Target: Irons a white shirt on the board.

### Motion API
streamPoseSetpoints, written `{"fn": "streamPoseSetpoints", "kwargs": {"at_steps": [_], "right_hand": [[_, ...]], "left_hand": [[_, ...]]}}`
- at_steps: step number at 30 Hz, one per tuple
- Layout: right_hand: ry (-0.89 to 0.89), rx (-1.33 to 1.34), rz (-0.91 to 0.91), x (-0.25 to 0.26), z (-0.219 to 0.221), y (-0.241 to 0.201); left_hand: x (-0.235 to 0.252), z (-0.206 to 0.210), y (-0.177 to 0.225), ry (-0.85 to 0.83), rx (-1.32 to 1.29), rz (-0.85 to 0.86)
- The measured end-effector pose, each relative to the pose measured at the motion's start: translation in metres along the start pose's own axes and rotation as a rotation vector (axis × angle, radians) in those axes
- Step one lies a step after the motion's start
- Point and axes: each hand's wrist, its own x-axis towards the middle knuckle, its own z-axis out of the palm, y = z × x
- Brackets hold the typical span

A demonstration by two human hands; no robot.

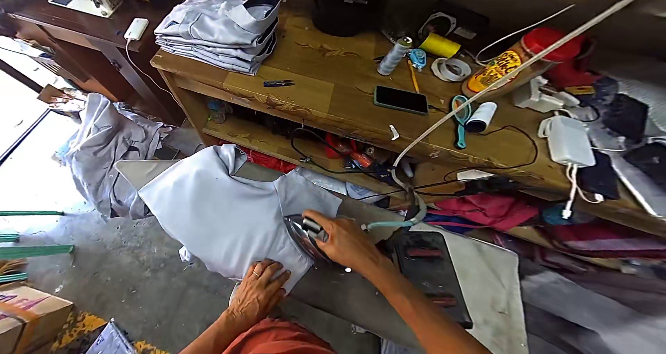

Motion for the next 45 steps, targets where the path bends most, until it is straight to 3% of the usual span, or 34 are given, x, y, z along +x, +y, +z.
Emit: {"fn": "streamPoseSetpoints", "kwargs": {"at_steps": [4,11,16,24,28,31,37,41,45], "right_hand": [[-0.086,-0.103,-0.101,-0.029,0.013,0.003],[0.101,-0.04,0.063,-0.017,0.013,-0.005],[-0.014,-0.093,-0.088,-0.029,0.019,0.005],[0.021,0.083,0.144,-0.087,0.041,0.005],[0.067,0.11,0.261,-0.072,0.022,-0.013],[0.097,0.093,0.27,-0.033,0.003,-0.028],[0.034,-0.015,0.146,0.028,-0.01,-0.037],[-0.067,-0.117,-0.093,-0.004,0.005,-0.026],[-0.154,-0.11,-0.109,-0.051,0.021,-0.008]], "left_hand": [[-0.005,0.003,-0.003,0.016,-0.008,0.017],[-0.006,0.005,-0.004,0.015,0.004,0.02],[-0.006,0.002,-0.004,0.011,0.002,0.027],[0.001,-0.009,-0.011,0.032,-0.103,0.072],[0.018,-0.017,-0.011,0.089,-0.062,0.064],[0.055,-0.03,-0.028,0.166,0.027,-0.068],[0.1,-0.05,-0.086,0.129,0.166,-0.189],[0.092,-0.049,-0.094,0.151,0.131,-0.206],[0.088,-0.045,-0.08,0.241,0.087,-0.2]]}}
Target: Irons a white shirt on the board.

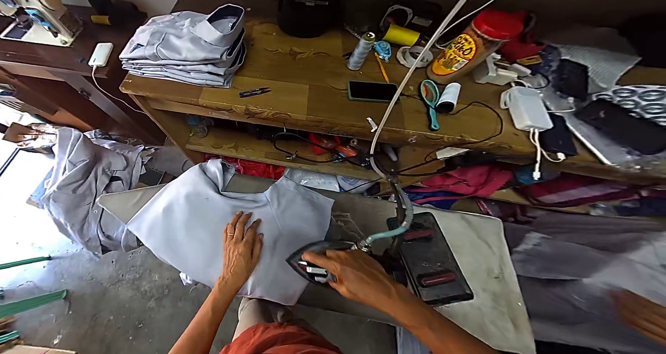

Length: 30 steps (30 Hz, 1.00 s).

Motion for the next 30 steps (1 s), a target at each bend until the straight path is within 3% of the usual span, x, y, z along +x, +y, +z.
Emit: {"fn": "streamPoseSetpoints", "kwargs": {"at_steps": [4,9,12,15,20,25,30], "right_hand": [[0.042,0.122,0.166,-0.043,0.009,0.022],[0.267,0.283,0.54,-0.089,0.002,0.073],[0.452,0.325,0.693,-0.107,0.002,0.112],[0.511,0.355,0.833,-0.115,0.0,0.143],[0.516,0.373,0.881,-0.115,0.006,0.162],[0.583,0.372,0.758,-0.12,0.013,0.166],[0.526,0.352,0.711,-0.103,0.004,0.136]], "left_hand": [[-0.01,0.002,0.029,-0.037,-0.071,0.068],[-0.032,0.011,0.07,-0.141,-0.138,0.208],[-0.049,0.019,0.084,-0.184,-0.068,0.265],[-0.061,0.025,0.088,-0.231,0.012,0.294],[-0.07,0.021,0.088,-0.258,0.056,0.293],[-0.077,0.005,0.081,-0.303,0.027,0.322],[-0.054,0.0,0.076,-0.291,-0.048,0.277]]}}
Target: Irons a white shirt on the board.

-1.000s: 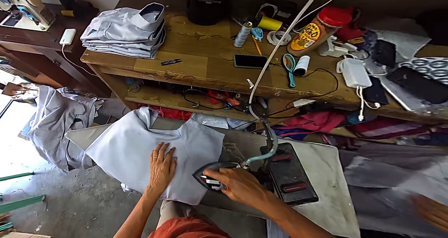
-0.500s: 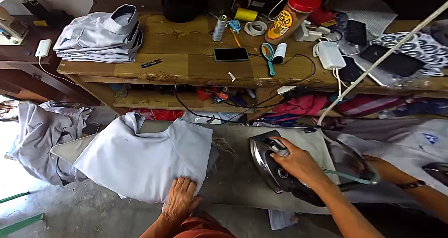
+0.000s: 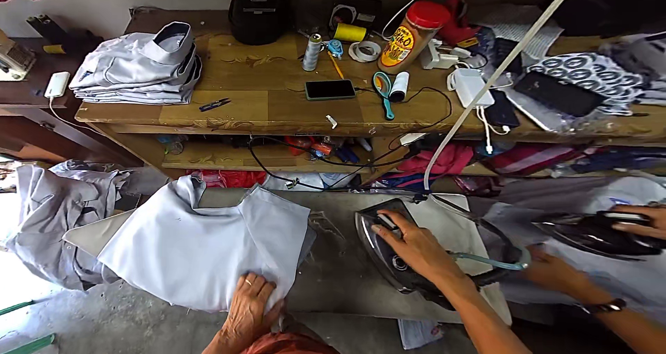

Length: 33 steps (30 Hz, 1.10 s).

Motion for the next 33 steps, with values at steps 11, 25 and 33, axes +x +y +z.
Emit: {"fn": "streamPoseSetpoints", "kwargs": {"at_steps": [11,25,33], "right_hand": [[-0.237,0.091,-0.111,0.045,0.055,-0.175],[-0.185,0.055,-0.002,-0.006,0.036,-0.136],[-0.264,-0.012,-0.099,0.071,0.061,-0.228]], "left_hand": [[0.148,-0.012,-0.093,-0.035,0.149,-0.192],[0.167,-0.037,-0.112,-0.123,-0.116,-0.454],[0.196,-0.04,-0.146,-0.421,-0.388,-0.573]]}}
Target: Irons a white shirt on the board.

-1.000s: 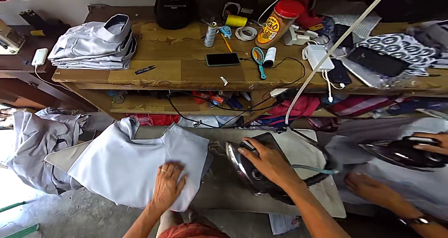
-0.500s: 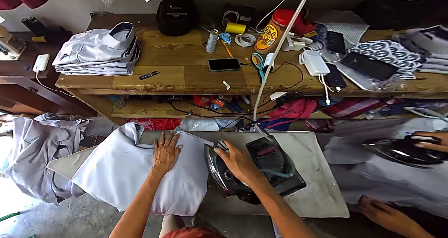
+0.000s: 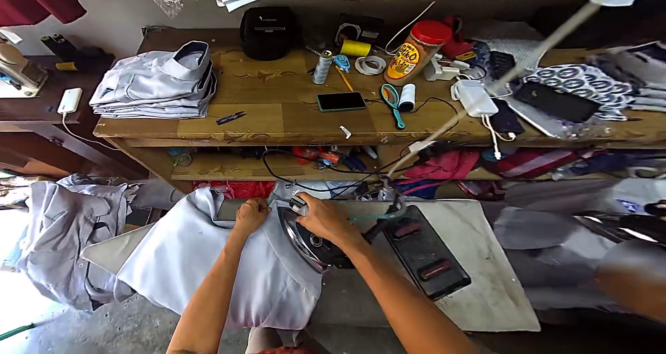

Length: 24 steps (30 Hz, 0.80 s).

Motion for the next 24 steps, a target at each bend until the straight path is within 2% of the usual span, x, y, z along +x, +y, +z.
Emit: {"fn": "streamPoseSetpoints", "kwargs": {"at_steps": [2,5,11,16,21,24], "right_hand": [[0.022,0.014,0.035,0.015,-0.001,-0.001],[0.064,0.013,0.102,0.019,-0.009,0.021],[0.09,-0.001,0.196,-0.011,-0.014,0.073],[0.089,-0.024,0.24,-0.039,-0.014,0.091],[0.06,-0.095,0.154,-0.068,-0.021,0.051],[0.037,-0.118,0.028,-0.067,-0.008,0.015]], "left_hand": [[0.0,0.0,-0.004,0.01,-0.02,0.01],[0.0,0.003,-0.005,0.022,-0.016,0.013],[-0.001,0.004,-0.004,0.012,0.001,0.0],[-0.002,0.003,-0.003,0.006,-0.006,-0.007],[-0.003,-0.006,0.001,-0.014,-0.09,0.004],[-0.008,-0.01,0.006,0.087,-0.186,0.046]]}}
